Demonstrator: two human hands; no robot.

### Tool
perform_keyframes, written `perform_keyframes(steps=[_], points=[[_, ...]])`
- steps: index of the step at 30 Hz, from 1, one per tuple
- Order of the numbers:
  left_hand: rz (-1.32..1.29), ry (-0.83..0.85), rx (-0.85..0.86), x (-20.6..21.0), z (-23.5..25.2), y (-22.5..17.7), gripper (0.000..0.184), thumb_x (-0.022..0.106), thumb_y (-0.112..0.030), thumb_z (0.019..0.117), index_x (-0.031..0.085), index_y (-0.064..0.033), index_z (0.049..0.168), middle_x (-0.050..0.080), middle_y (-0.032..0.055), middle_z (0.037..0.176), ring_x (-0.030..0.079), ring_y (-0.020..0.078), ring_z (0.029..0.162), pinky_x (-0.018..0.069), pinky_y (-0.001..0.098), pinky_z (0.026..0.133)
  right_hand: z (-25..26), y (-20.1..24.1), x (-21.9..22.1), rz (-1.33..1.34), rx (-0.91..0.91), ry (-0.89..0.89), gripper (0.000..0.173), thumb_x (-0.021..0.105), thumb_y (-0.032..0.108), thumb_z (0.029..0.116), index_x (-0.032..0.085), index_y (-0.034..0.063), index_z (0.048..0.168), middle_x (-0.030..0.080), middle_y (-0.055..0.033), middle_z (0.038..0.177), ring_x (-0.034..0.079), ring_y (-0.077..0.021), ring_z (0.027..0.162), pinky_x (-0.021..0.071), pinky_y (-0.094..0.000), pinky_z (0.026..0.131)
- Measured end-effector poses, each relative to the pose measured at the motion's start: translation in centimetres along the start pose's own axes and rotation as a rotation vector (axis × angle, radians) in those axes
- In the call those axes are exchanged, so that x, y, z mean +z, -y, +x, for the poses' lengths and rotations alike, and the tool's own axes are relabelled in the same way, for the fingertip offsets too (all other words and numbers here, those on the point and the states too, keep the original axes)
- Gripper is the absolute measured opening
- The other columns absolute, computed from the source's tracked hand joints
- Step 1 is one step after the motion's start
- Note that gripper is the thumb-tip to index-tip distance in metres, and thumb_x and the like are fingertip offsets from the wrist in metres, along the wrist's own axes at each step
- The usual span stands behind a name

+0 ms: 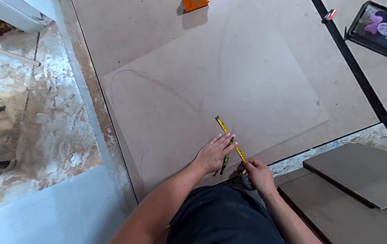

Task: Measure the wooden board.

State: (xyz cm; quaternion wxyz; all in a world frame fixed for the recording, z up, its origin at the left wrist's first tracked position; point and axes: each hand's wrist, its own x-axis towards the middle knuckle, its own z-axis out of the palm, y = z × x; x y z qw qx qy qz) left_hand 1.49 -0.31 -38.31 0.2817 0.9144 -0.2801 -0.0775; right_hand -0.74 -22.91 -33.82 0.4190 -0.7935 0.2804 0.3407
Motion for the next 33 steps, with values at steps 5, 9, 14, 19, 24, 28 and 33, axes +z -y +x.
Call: perform_keyframes(steps=[5, 9, 14, 19, 24, 28, 33], points=[[0.012, 0.011, 0.019, 0.10, -0.05, 0.07, 0.049, 0.048, -0.026, 0.1058, 0.048, -0.0217, 0.154, 0.031, 0.0057, 0.168, 0.018, 0.0196, 0.158, 0.0157, 0.0443, 0.130, -0.26, 0.53, 0.61, -0.048, 0.064, -0.028, 0.019, 0.066, 0.030, 0.0976, 0.077, 0.0187, 0.088, 0.073, 0.0006, 0.074, 0.067, -0.0155, 0.063, 0.0549, -0.0413, 0.059], [-0.005, -0.006, 0.025, -0.16, -0.17, 0.07, 0.050, 0.050, -0.023, 0.1040, 0.049, -0.0204, 0.153, 0.035, 0.0073, 0.166, 0.021, 0.0207, 0.158, 0.0172, 0.0445, 0.130, -0.42, 0.74, 0.73, -0.046, 0.080, -0.023, 0.018, 0.065, 0.027, 0.0979, 0.077, 0.0158, 0.090, 0.072, -0.0003, 0.074, 0.066, -0.0151, 0.062, 0.0545, -0.0386, 0.058], [-0.022, 0.002, 0.015, -0.12, -0.23, 0.12, 0.049, 0.049, -0.022, 0.1042, 0.050, -0.0209, 0.153, 0.035, 0.0074, 0.166, 0.022, 0.0206, 0.157, 0.0177, 0.0445, 0.130, -0.86, 0.44, 1.00, 0.016, 0.055, -0.046, 0.018, 0.065, 0.026, 0.0992, 0.077, 0.0134, 0.094, 0.075, -0.0010, 0.078, 0.067, -0.0151, 0.062, 0.0547, -0.0357, 0.057], [-0.034, -0.003, 0.000, 0.00, -0.26, 0.10, 0.052, 0.051, -0.019, 0.1023, 0.049, -0.0203, 0.154, 0.035, 0.0083, 0.166, 0.021, 0.0215, 0.158, 0.0172, 0.0443, 0.130, -0.73, 0.40, 1.00, 0.033, 0.048, -0.048, 0.020, 0.065, 0.027, 0.0993, 0.077, 0.0127, 0.093, 0.075, -0.0015, 0.077, 0.066, -0.0152, 0.061, 0.0544, -0.0352, 0.055], [-0.030, 0.016, -0.011, 0.01, -0.27, 0.08, 0.052, 0.051, -0.020, 0.1029, 0.048, -0.0214, 0.155, 0.033, 0.0078, 0.167, 0.019, 0.0212, 0.158, 0.0169, 0.0441, 0.130, -0.59, 0.22, 0.99, 0.032, 0.053, -0.046, 0.020, 0.066, 0.028, 0.0982, 0.078, 0.0143, 0.090, 0.074, -0.0013, 0.076, 0.068, -0.0156, 0.062, 0.0560, -0.0373, 0.057], [-0.040, 0.012, -0.017, 0.24, -0.25, 0.09, 0.057, 0.054, -0.018, 0.0991, 0.047, -0.0218, 0.155, 0.032, 0.0073, 0.167, 0.019, 0.0209, 0.158, 0.0173, 0.0437, 0.130, -0.55, 0.29, 0.96, 0.029, 0.061, -0.045, 0.019, 0.066, 0.028, 0.0974, 0.078, 0.0146, 0.089, 0.074, -0.0008, 0.075, 0.067, -0.0153, 0.061, 0.0554, -0.0382, 0.057], [-0.018, 0.006, -0.034, 0.49, -0.18, 0.11, 0.051, 0.049, -0.028, 0.1050, 0.046, -0.0235, 0.155, 0.031, 0.0051, 0.168, 0.018, 0.0188, 0.158, 0.0187, 0.0430, 0.130, -0.36, 0.22, 1.02, 0.011, 0.046, -0.044, 0.019, 0.065, 0.028, 0.0975, 0.077, 0.0157, 0.088, 0.074, 0.0008, 0.074, 0.068, -0.0142, 0.062, 0.0566, -0.0383, 0.059]])
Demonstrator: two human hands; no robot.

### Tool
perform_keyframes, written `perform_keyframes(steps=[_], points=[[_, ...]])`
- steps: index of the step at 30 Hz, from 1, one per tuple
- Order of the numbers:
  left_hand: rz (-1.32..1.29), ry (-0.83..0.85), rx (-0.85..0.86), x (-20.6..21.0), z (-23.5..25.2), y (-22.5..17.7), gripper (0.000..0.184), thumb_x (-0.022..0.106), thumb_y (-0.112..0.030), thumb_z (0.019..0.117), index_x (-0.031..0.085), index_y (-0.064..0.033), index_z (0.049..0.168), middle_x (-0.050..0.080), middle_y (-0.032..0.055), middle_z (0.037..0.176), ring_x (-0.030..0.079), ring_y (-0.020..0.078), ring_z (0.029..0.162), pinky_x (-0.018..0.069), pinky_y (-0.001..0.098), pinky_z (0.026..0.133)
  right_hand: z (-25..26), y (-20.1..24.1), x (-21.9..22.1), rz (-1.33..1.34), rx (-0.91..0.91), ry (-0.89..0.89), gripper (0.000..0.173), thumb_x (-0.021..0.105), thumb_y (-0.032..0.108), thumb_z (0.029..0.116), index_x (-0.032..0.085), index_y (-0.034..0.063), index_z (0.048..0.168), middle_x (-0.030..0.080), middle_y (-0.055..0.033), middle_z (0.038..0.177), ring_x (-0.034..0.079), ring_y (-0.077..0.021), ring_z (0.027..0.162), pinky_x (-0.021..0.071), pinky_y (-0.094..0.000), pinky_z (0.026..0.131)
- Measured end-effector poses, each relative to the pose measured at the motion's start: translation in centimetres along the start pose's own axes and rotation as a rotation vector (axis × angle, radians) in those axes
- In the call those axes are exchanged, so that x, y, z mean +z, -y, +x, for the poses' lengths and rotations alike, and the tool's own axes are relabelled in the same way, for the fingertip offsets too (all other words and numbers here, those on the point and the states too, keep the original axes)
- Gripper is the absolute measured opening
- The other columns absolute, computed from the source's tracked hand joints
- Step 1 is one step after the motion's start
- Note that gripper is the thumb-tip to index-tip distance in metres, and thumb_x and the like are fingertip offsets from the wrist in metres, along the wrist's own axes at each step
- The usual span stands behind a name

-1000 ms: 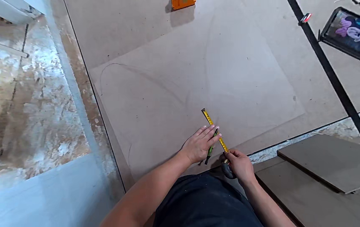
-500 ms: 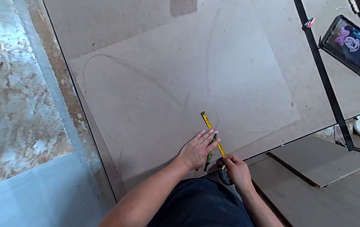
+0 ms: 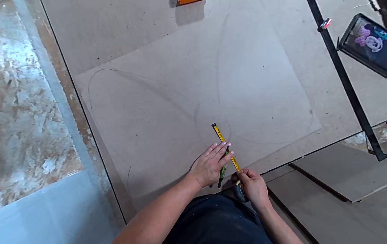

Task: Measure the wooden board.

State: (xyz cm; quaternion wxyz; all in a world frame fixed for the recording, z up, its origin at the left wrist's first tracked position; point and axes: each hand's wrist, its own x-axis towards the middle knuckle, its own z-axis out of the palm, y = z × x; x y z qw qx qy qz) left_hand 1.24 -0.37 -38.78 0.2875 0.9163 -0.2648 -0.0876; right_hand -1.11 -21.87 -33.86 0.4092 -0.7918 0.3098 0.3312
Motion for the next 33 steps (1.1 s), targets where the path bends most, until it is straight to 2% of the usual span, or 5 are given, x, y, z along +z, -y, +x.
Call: perform_keyframes(steps=[9, 16, 20, 28, 33], points=[[0.020, -0.018, -0.004, 0.3, 0.0, 0.1, 0.050, 0.047, -0.031, 0.1062, 0.047, -0.0224, 0.155, 0.034, 0.0034, 0.167, 0.019, 0.0165, 0.158, 0.0208, 0.0426, 0.130, 0.4, 0.1, -0.4, -0.066, -0.004, 0.032, 0.019, 0.066, 0.032, 0.0953, 0.075, 0.0193, 0.085, 0.071, 0.0039, 0.071, 0.067, -0.0125, 0.063, 0.0558, -0.0394, 0.060], [-0.335, -0.155, -0.227, -2.9, 3.0, -0.4, 0.048, 0.044, -0.040, 0.1091, 0.051, -0.0212, 0.152, 0.053, 0.0000, 0.154, 0.049, 0.0151, 0.143, 0.0430, 0.0421, 0.120, 4.1, 0.1, -5.5, -0.026, -0.008, 0.029, 0.019, 0.066, 0.034, 0.0939, 0.075, 0.0210, 0.084, 0.072, 0.0050, 0.072, 0.068, -0.0120, 0.066, 0.0565, -0.0410, 0.064], [-0.476, -0.251, -0.340, -5.5, 9.6, -0.1, 0.045, 0.043, -0.045, 0.1085, 0.062, -0.0209, 0.142, 0.070, -0.0037, 0.128, 0.068, 0.0088, 0.114, 0.0591, 0.0375, 0.099, 8.2, 1.0, -11.8, -0.037, -0.008, -0.003, 0.020, 0.066, 0.036, 0.0940, 0.076, 0.0210, 0.084, 0.072, 0.0037, 0.074, 0.069, -0.0141, 0.069, 0.0565, -0.0441, 0.066], [-0.608, -0.258, -0.620, -7.0, 27.7, -1.9, 0.020, 0.066, -0.030, 0.1011, 0.073, -0.0205, 0.117, 0.073, -0.0011, 0.094, 0.067, 0.0120, 0.077, 0.0580, 0.0381, 0.072, 14.2, 2.2, -21.7, -0.027, -0.013, -0.041, 0.019, 0.067, 0.033, 0.0954, 0.076, 0.0213, 0.084, 0.072, 0.0022, 0.073, 0.069, -0.0158, 0.068, 0.0564, -0.0460, 0.065], [-0.597, -0.226, -0.734, -4.7, 35.9, -2.1, 0.015, 0.069, -0.026, 0.0970, 0.073, -0.0174, 0.108, 0.073, -0.0001, 0.088, 0.069, 0.0128, 0.077, 0.0592, 0.0388, 0.073, 16.2, 2.5, -25.0, 0.017, 0.010, -0.010, 0.020, 0.066, 0.033, 0.0968, 0.075, 0.0218, 0.082, 0.073, 0.0031, 0.074, 0.069, -0.0153, 0.067, 0.0563, -0.0459, 0.064]])
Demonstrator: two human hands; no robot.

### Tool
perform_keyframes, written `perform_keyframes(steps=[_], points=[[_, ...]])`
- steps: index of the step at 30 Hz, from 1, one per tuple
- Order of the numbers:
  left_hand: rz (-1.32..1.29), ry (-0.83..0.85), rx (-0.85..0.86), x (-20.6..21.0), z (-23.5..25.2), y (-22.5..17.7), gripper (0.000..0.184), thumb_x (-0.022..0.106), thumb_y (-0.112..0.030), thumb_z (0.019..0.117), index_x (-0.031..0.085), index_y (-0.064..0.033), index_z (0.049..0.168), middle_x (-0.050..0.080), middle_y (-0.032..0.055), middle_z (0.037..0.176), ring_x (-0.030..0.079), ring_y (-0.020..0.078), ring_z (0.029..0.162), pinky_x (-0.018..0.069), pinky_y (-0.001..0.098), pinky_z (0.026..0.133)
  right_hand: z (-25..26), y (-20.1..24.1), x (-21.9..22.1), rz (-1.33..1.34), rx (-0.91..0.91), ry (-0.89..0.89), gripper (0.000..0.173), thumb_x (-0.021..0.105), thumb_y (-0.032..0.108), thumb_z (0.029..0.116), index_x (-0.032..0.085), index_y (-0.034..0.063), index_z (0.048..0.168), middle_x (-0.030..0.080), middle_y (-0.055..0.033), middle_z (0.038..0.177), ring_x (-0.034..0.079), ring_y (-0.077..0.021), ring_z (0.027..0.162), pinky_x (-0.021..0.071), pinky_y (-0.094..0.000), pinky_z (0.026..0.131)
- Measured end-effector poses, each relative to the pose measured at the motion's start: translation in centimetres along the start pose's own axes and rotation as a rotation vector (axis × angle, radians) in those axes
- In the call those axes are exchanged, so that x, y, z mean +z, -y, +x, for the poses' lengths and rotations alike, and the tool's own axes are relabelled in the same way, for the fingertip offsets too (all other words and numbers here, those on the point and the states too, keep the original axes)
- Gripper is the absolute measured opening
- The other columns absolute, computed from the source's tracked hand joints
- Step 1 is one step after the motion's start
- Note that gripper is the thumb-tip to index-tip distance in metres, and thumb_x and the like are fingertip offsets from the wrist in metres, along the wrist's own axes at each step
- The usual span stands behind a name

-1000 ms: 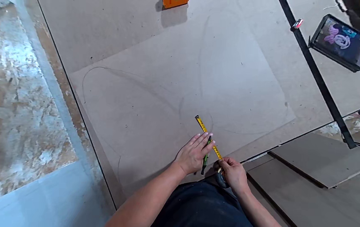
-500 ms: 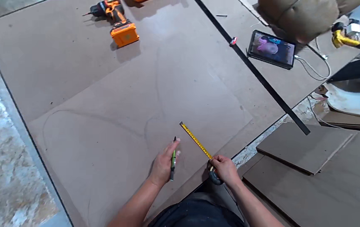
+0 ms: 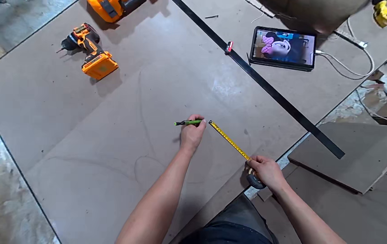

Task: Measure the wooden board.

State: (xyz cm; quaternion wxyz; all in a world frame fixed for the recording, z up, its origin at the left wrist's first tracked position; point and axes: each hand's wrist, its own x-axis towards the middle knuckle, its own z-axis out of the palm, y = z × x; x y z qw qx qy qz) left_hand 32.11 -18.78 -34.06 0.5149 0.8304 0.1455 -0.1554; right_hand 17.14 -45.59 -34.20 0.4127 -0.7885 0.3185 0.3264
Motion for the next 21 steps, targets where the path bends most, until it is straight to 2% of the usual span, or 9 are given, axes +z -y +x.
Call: perform_keyframes(steps=[3, 8, 12, 21], points=[[0.051, 0.032, -0.034, 1.6, 1.5, -1.2, 0.015, 0.067, -0.027, 0.0974, 0.074, -0.0195, 0.109, 0.072, -0.0004, 0.087, 0.068, 0.0132, 0.075, 0.0581, 0.0406, 0.072, 0.4, 0.1, -0.8, -0.004, 0.004, 0.013, 0.020, 0.066, 0.034, 0.0953, 0.075, 0.0239, 0.080, 0.073, 0.0052, 0.073, 0.069, -0.0139, 0.067, 0.0561, -0.0458, 0.064], [0.134, 0.034, -0.016, 2.9, 2.4, -2.3, 0.011, 0.070, -0.026, 0.0948, 0.075, -0.0199, 0.103, 0.071, -0.0024, 0.079, 0.066, 0.0111, 0.067, 0.0563, 0.0374, 0.065, 0.7, 0.0, -1.2, -0.020, 0.023, -0.001, 0.019, 0.066, 0.037, 0.0935, 0.075, 0.0270, 0.080, 0.072, 0.0084, 0.072, 0.068, -0.0114, 0.067, 0.0560, -0.0455, 0.064], [0.235, 0.047, -0.035, 2.9, 2.5, -3.2, 0.011, 0.071, -0.027, 0.0932, 0.075, -0.0208, 0.102, 0.070, -0.0034, 0.081, 0.065, 0.0118, 0.073, 0.0544, 0.0409, 0.070, 0.8, 0.0, -1.2, -0.022, 0.023, 0.006, 0.017, 0.066, 0.036, 0.0925, 0.075, 0.0276, 0.081, 0.071, 0.0091, 0.072, 0.068, -0.0105, 0.067, 0.0563, -0.0451, 0.064], [0.331, 0.067, 0.007, 3.8, 2.9, -3.9, 0.008, 0.073, -0.023, 0.0913, 0.071, -0.0173, 0.096, 0.068, -0.0016, 0.078, 0.064, 0.0124, 0.071, 0.0548, 0.0383, 0.068, 0.7, -0.2, -0.9, 0.008, 0.020, -0.013, 0.017, 0.065, 0.036, 0.0938, 0.075, 0.0276, 0.082, 0.072, 0.0096, 0.072, 0.069, -0.0097, 0.066, 0.0574, -0.0438, 0.063]])
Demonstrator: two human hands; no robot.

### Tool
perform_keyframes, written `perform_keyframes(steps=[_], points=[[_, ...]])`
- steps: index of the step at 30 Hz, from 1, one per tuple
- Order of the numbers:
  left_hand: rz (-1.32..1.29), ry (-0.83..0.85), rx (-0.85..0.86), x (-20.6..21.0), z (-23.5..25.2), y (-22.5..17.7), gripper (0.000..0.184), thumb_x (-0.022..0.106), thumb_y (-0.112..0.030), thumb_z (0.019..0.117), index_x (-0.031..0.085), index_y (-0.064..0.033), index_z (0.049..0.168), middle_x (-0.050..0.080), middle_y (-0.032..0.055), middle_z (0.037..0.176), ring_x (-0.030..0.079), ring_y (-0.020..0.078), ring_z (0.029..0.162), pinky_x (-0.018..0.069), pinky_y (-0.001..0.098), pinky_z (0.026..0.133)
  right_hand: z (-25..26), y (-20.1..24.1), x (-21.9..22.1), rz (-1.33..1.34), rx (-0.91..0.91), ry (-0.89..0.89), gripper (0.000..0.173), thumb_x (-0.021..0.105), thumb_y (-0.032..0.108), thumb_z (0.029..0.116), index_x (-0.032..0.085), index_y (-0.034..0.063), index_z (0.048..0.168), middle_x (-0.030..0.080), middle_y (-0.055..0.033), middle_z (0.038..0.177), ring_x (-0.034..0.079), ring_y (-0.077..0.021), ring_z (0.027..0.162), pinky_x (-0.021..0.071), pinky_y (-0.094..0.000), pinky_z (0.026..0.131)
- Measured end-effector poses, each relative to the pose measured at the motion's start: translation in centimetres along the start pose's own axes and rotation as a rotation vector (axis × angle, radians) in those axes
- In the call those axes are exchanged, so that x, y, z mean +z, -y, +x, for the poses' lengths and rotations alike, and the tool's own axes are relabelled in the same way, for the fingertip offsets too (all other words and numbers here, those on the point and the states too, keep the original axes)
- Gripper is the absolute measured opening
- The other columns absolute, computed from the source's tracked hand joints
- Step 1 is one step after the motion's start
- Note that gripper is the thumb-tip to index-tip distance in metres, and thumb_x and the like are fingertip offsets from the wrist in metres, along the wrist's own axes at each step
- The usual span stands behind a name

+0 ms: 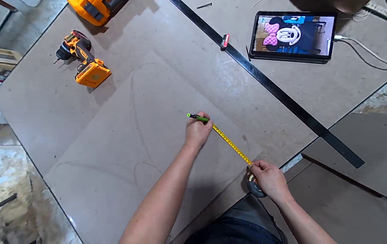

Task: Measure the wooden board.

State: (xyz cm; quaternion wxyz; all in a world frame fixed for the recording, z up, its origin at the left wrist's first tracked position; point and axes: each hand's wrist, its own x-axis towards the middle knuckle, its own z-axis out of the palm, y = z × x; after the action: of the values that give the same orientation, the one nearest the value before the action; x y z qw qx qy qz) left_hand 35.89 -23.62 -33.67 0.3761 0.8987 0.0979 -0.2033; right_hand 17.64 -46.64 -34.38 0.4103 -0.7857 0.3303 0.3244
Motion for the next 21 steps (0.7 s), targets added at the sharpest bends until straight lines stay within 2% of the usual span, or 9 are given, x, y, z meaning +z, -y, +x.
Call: perform_keyframes(steps=[5, 11, 17, 21], points=[[0.024, 0.023, 0.008, -0.1, 0.2, -0.4, 0.010, 0.073, -0.025, 0.0918, 0.072, -0.0167, 0.097, 0.069, 0.0002, 0.079, 0.066, 0.0141, 0.073, 0.0552, 0.0407, 0.070, -0.2, 0.1, -0.1, 0.014, -0.004, -0.012, 0.018, 0.065, 0.034, 0.0963, 0.076, 0.0248, 0.085, 0.072, 0.0074, 0.072, 0.068, -0.0119, 0.065, 0.0565, -0.0442, 0.062], [0.087, 0.046, -0.022, -1.1, -0.5, -0.1, 0.008, 0.071, -0.023, 0.0921, 0.071, -0.0155, 0.096, 0.068, 0.0022, 0.079, 0.065, 0.0169, 0.075, 0.0540, 0.0431, 0.070, -0.7, 0.3, 0.5, -0.025, -0.008, -0.009, 0.018, 0.065, 0.034, 0.0958, 0.075, 0.0254, 0.083, 0.071, 0.0063, 0.071, 0.068, -0.0131, 0.064, 0.0555, -0.0457, 0.061], [0.075, 0.023, -0.038, -3.0, -3.5, 3.9, 0.008, 0.072, -0.024, 0.0927, 0.070, -0.0162, 0.094, 0.067, 0.0009, 0.077, 0.065, 0.0155, 0.072, 0.0539, 0.0421, 0.068, -3.6, -0.1, 4.8, -0.058, -0.006, 0.029, 0.017, 0.064, 0.034, 0.0940, 0.074, 0.0266, 0.082, 0.071, 0.0089, 0.071, 0.068, -0.0101, 0.066, 0.0556, -0.0435, 0.063], [0.079, 0.012, -0.071, -5.0, -6.6, 8.3, 0.009, 0.072, -0.026, 0.0928, 0.071, -0.0175, 0.095, 0.068, 0.0002, 0.079, 0.066, 0.0156, 0.074, 0.0545, 0.0431, 0.071, -6.6, -0.9, 9.2, -0.072, -0.010, 0.036, 0.019, 0.063, 0.035, 0.0943, 0.074, 0.0267, 0.082, 0.069, 0.0090, 0.070, 0.066, -0.0095, 0.065, 0.0548, -0.0421, 0.061]])
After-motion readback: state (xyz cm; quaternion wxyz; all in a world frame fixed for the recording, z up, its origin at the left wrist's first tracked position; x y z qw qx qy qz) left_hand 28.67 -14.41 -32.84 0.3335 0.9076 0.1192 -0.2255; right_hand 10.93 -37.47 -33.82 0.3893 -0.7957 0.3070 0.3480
